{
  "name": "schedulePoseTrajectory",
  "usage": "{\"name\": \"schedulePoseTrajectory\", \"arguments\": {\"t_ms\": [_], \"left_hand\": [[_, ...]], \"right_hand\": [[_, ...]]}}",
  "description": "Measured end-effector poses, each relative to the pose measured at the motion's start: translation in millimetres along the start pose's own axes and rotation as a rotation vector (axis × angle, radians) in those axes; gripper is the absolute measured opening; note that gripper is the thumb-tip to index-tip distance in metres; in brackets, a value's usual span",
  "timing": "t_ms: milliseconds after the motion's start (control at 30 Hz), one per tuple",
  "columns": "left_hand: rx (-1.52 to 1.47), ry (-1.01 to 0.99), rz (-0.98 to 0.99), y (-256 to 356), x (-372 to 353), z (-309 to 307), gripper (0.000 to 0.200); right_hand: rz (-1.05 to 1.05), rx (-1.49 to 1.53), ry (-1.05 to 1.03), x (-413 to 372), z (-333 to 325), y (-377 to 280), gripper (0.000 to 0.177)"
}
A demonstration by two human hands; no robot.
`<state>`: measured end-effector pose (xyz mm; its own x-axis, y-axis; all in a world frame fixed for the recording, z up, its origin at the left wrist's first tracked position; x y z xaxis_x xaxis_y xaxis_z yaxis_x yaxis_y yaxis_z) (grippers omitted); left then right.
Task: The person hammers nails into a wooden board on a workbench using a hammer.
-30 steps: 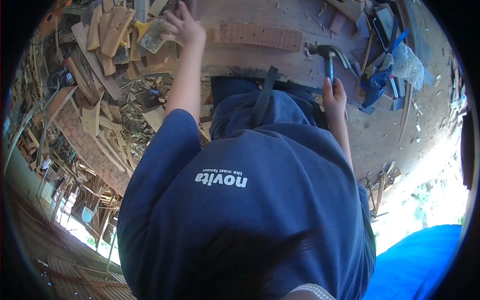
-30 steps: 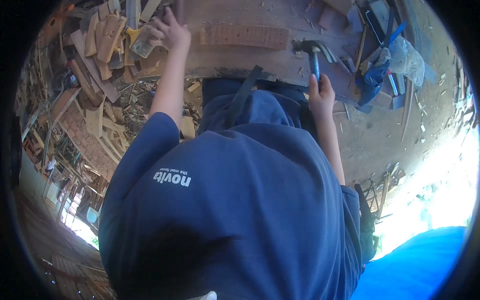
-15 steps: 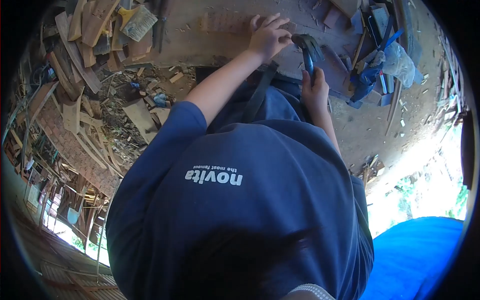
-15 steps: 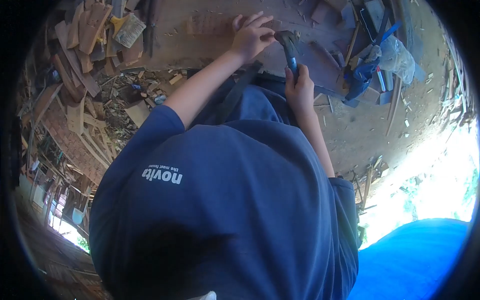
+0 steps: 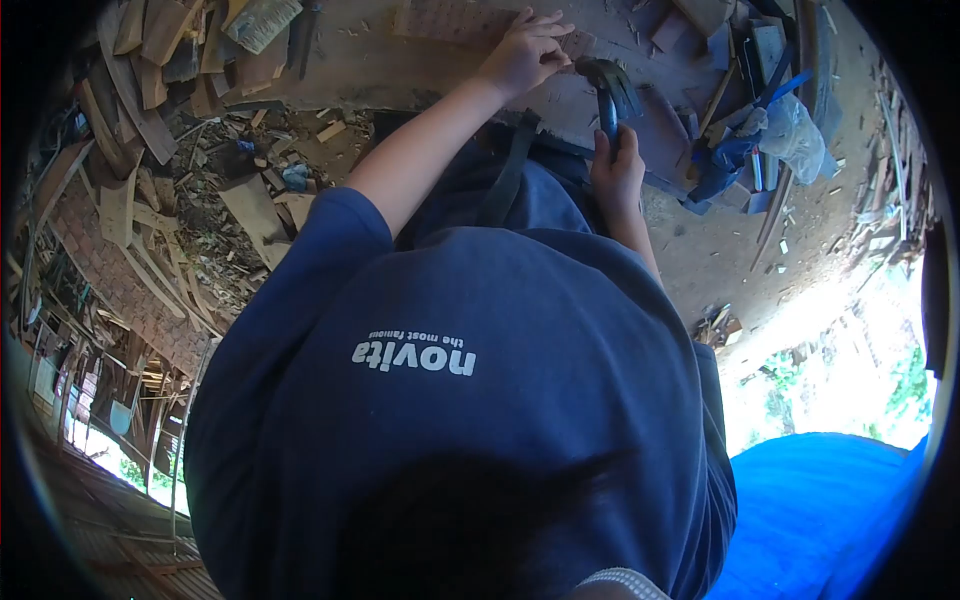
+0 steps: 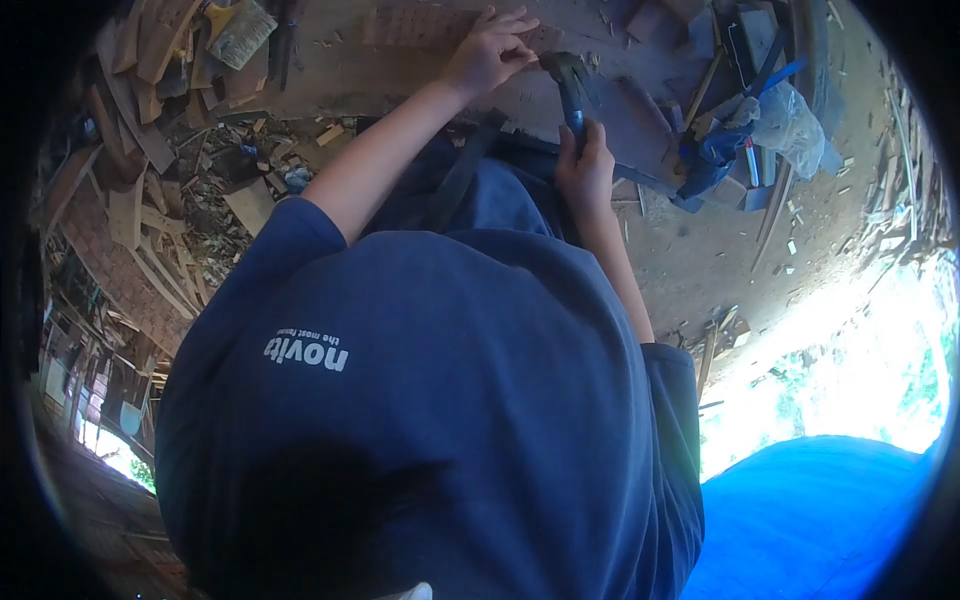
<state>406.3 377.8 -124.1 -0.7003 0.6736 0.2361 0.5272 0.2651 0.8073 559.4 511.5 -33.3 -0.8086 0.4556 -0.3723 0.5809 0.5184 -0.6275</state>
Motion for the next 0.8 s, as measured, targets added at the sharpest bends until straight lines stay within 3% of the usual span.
{"name": "schedulePoseTrajectory", "arguments": {"t_ms": [67,133,367,467,567,733,800], "left_hand": [[-0.018,-0.087,0.004,6,3,-3,0.019],[-0.038,0.070,0.009,16,7,-16,0.020],[-0.085,0.088,0.026,6,4,-11,0.012],[-0.118,0.003,-0.058,9,7,-16,0.019],[-0.035,-0.049,-0.046,9,4,-11,0.018],[-0.134,0.038,-0.046,9,3,-16,0.010],[-0.117,0.028,-0.048,13,4,-20,0.010]], "right_hand": [[-0.013,0.002,-0.002,2,1,6,0.026],[-0.018,-0.004,-0.010,3,4,11,0.027],[-0.047,-0.061,0.019,4,-2,12,0.025],[-0.049,0.023,0.083,2,-6,19,0.026],[-0.103,-0.117,0.003,7,-1,15,0.026],[-0.021,0.003,0.032,7,-9,11,0.026],[-0.086,0.040,0.053,7,-5,11,0.026]]}}
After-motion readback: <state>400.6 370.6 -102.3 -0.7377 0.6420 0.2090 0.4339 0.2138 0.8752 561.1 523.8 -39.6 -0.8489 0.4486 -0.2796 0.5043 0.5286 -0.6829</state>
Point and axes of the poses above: each hand's wrist, its own x-axis towards the middle knuckle, its own z-axis out of the palm, y = z × x, the point moved 7 cm from there along x, towards the middle knuckle, and after that the axes turned 8 degrees about z, right-handed, at the moved point
